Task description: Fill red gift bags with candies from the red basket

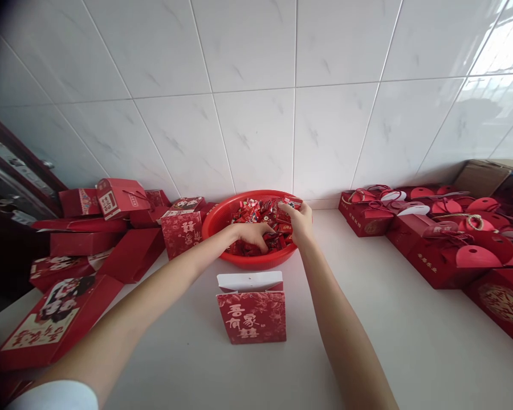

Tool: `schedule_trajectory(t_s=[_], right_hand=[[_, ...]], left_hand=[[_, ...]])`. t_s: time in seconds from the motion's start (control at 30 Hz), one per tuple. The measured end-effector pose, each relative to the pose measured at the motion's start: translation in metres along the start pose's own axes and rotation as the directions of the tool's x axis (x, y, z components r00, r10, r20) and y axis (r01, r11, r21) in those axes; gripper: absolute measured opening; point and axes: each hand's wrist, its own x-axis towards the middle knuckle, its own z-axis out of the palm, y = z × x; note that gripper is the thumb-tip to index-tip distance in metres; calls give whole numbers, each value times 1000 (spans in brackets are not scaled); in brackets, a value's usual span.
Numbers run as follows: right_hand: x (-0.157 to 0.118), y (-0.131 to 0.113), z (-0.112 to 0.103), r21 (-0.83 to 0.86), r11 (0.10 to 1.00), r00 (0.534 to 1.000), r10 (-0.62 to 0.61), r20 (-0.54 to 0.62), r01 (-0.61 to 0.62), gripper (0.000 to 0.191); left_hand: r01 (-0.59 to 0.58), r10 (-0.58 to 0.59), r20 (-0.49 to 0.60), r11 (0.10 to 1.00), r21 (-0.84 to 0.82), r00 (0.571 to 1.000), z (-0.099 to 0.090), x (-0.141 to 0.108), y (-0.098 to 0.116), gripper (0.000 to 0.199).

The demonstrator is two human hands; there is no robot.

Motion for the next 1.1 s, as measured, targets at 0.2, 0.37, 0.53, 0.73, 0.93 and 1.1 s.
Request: schedule_trajectory(t_s=[0.2,0.37,0.53,0.73,0.93,1.1], right_hand=[[2,2,-2,-3,999,999,-51,17,51,25],[6,5,-5,-19,998,998,-60,20,61,29],[5,4,-4,9,998,998,-59,10,59,28],[6,3,-6,-11,999,998,-53,16,53,29],[4,1,-5,-23,998,998,-54,29,55,29],[3,1,-4,-21,998,998,-59,5,59,26]], left_hand=[[-28,16,-190,998,-62,982,-4,-5,1,22],[-73,-2,-333,975,-210,943,-9,-8,-1,21],[-129,9,-407,955,-267,913,-10,-7,-3,24],[-134,-46,-468,929,-346,883,-9,-9,-1,16],[-179,-89,-479,855,-486,873,-7,-11,1,8],[-105,-170,-460,852,-513,871,-7,-12,3,20]])
